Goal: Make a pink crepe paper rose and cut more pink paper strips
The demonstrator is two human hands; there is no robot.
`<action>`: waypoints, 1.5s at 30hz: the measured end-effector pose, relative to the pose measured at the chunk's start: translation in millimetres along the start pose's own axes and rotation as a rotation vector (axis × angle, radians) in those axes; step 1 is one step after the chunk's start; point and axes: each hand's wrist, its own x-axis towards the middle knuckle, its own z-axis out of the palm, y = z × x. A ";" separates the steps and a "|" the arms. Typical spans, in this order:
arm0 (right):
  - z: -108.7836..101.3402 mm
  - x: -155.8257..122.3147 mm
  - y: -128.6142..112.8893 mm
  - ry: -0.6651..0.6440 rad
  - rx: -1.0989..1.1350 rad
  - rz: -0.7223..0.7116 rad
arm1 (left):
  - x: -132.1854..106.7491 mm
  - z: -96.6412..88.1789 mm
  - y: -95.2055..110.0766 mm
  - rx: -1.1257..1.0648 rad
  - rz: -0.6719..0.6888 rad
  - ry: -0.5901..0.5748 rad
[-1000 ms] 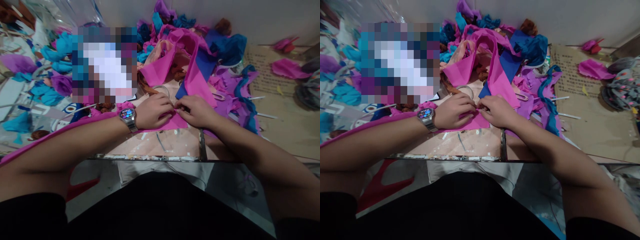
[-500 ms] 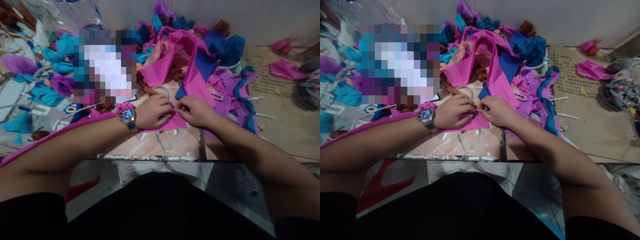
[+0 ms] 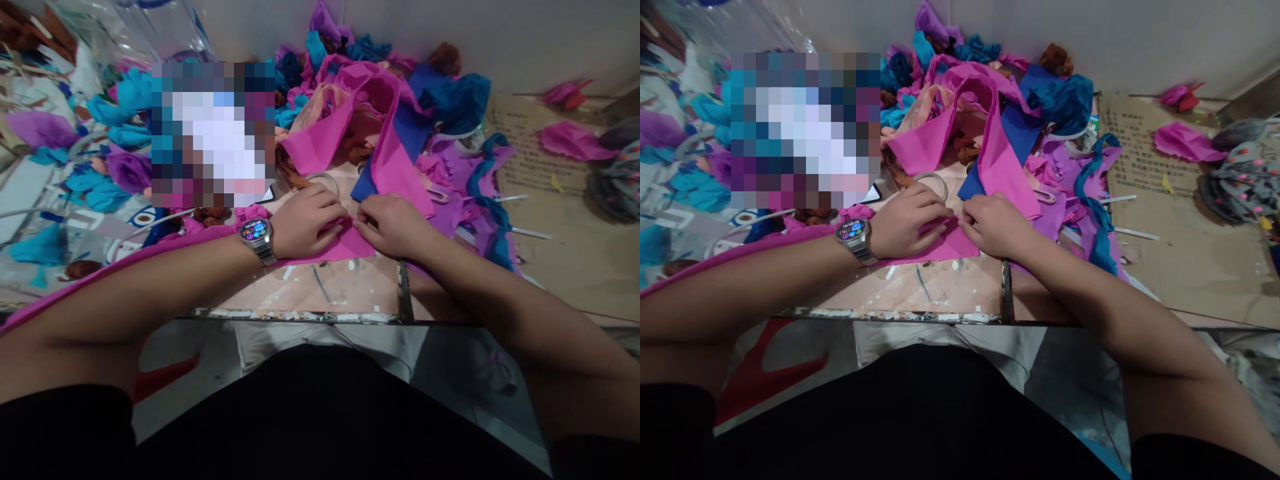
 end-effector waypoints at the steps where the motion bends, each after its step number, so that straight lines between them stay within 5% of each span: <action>1: 0.6 0.0 0.4 -0.001 0.012 -0.006 | 0.2 -0.4 0.5 0.000 -0.003 0.001; 21: -0.5 -3.4 -7.3 0.099 0.248 -0.072 | 0.7 -1.2 -0.7 -0.006 -0.019 0.027; 45: 2.4 -4.5 -5.4 0.097 0.218 -0.078 | 1.0 -5.9 -1.9 -0.111 -0.078 0.023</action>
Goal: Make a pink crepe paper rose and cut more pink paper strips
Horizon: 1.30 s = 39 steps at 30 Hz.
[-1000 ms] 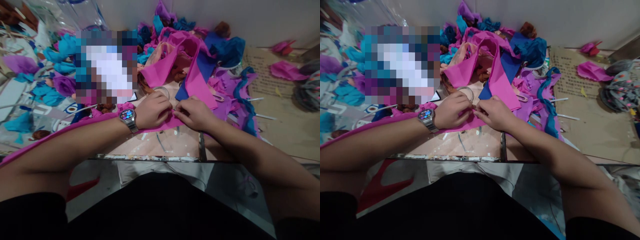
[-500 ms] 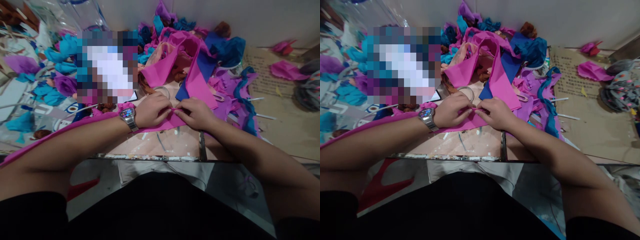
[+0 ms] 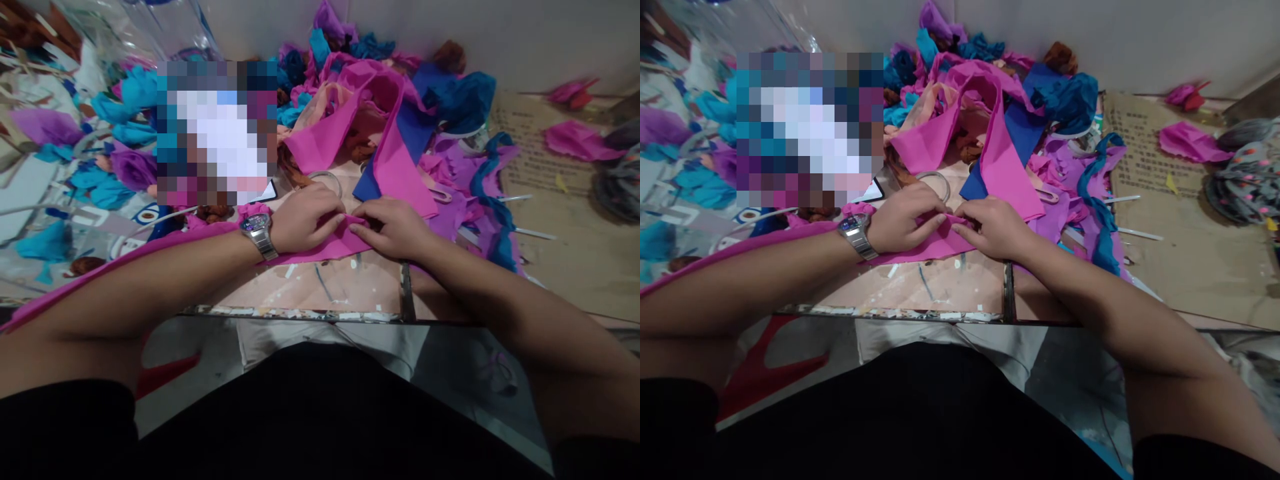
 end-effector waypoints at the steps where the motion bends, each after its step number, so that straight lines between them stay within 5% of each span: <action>1: 0.2 0.1 0.3 -0.004 -0.003 -0.002 | 0.1 -0.3 -0.2 -0.001 -0.001 -0.001; 20: 1.7 0.0 2.6 -0.023 -0.002 -0.066 | 0.3 1.1 2.9 0.075 0.156 -0.006; 39: 2.1 -0.6 4.0 -0.014 -0.006 -0.117 | -0.4 0.9 2.2 0.066 0.176 -0.017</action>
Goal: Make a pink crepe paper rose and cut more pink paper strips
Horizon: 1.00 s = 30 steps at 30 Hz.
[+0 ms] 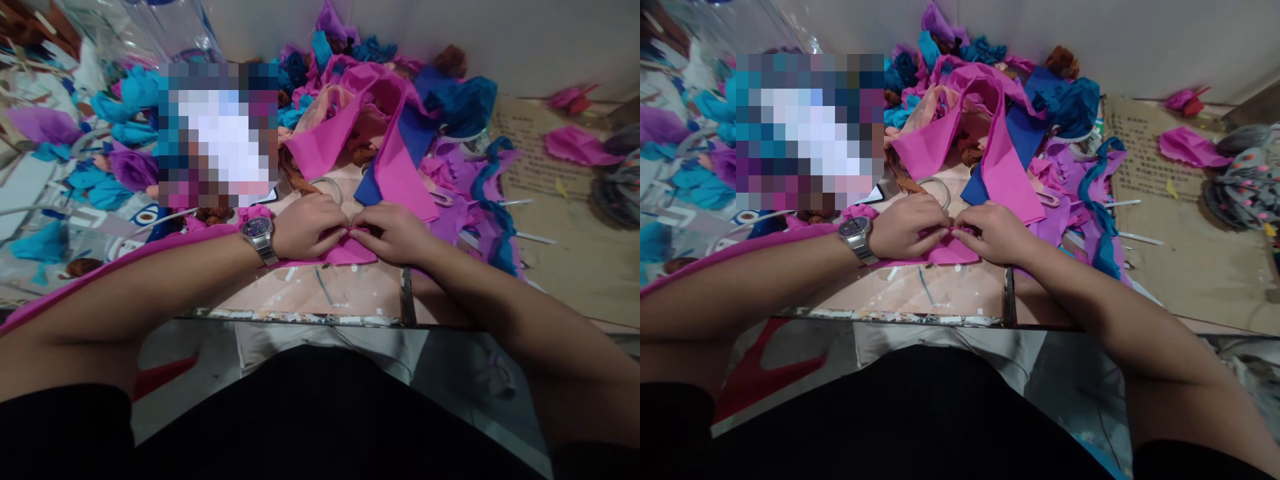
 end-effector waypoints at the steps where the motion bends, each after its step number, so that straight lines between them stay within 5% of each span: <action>1: 0.0 0.1 0.0 0.001 -0.002 -0.001 | 0.2 -0.1 0.0 -0.001 0.002 0.000; 30: -1.0 1.4 -0.3 -0.028 0.016 -0.004 | 0.3 0.3 -0.2 -0.004 0.006 -0.011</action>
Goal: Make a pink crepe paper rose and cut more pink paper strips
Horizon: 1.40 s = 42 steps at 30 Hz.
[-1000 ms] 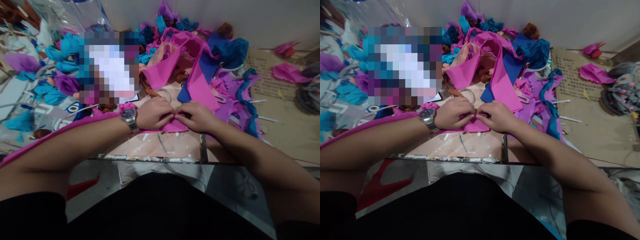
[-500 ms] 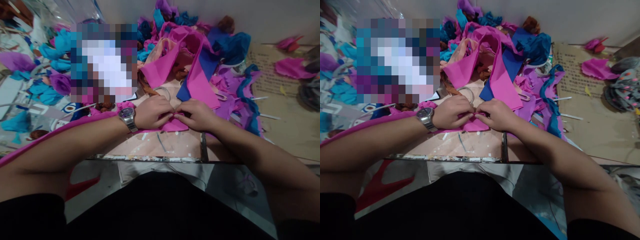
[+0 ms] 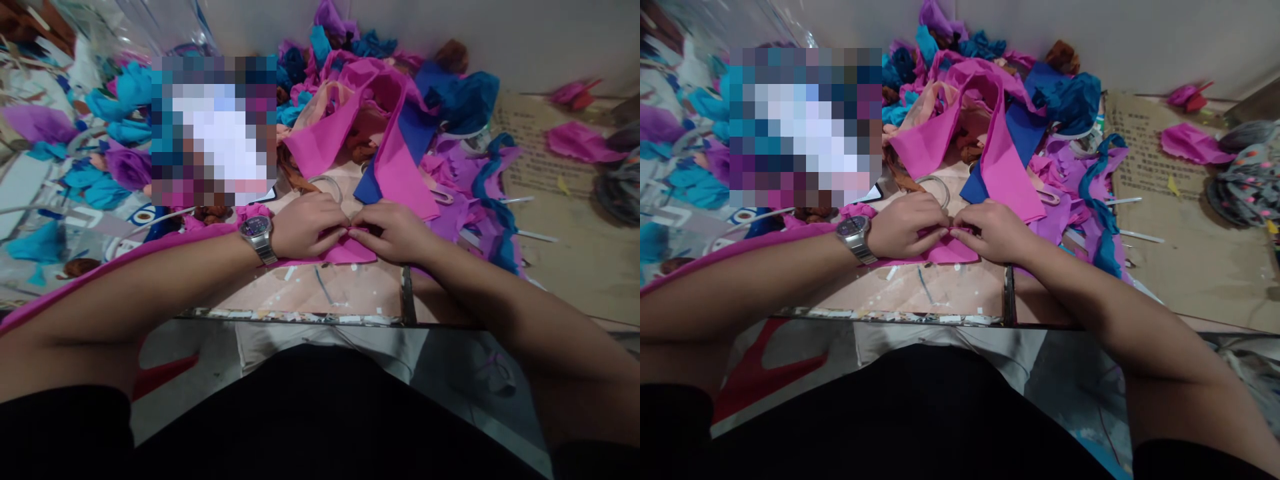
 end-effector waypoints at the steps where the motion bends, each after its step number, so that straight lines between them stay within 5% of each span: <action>1: -0.1 -0.1 0.1 -0.004 0.001 0.004 | 0.1 -0.1 0.1 -0.001 -0.003 -0.003; 42: -0.8 -0.6 0.6 -0.020 -0.002 0.017 | 0.5 -0.4 0.3 -0.005 -0.008 -0.010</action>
